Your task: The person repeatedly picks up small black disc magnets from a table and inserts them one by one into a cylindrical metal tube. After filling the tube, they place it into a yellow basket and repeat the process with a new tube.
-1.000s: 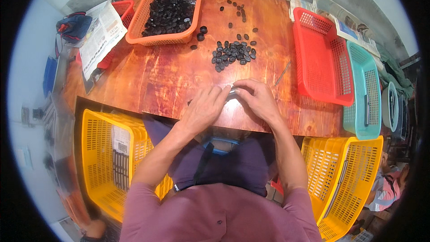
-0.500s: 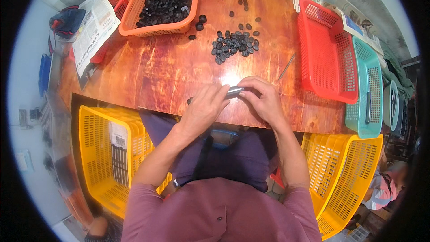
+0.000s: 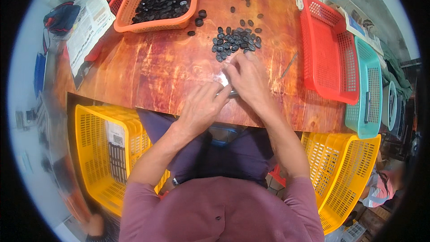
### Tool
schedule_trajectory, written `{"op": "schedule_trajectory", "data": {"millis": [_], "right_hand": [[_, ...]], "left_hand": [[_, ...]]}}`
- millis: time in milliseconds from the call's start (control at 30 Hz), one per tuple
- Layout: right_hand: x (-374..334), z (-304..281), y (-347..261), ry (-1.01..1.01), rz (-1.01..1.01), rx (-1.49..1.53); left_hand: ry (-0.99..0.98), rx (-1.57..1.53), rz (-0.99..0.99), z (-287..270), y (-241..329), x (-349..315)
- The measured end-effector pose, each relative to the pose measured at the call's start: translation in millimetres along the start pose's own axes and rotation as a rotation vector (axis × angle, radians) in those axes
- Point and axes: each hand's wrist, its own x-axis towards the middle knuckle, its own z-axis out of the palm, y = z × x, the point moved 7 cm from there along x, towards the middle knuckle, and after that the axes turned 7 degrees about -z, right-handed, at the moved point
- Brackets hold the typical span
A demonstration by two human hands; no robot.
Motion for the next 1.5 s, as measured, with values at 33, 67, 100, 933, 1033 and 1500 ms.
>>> {"op": "schedule_trajectory", "data": {"millis": [33, 67, 100, 933, 1033, 1500], "right_hand": [[2, 5, -2, 0.028, -0.039, -0.059], [2, 10, -1, 0.048, -0.081, -0.117], [2, 15, 5, 0.033, -0.044, -0.119], [3, 19, 3, 0.014, -0.086, -0.209], [-3, 21, 4, 0.014, -0.074, -0.207], [-9, 11, 40, 0.37, 0.225, 0.697]], "left_hand": [[0.0, -0.014, 0.004, -1, 1, 2], [0.0, -0.029, 0.0, -2, 1, 1], [0.001, -0.045, -0.005, -3, 1, 2], [-0.053, -0.1, -0.063, 9, -15, 2], [-0.054, -0.096, -0.071, 7, -11, -1], [0.104, -1.156, -0.819, -8, -56, -6]]}}
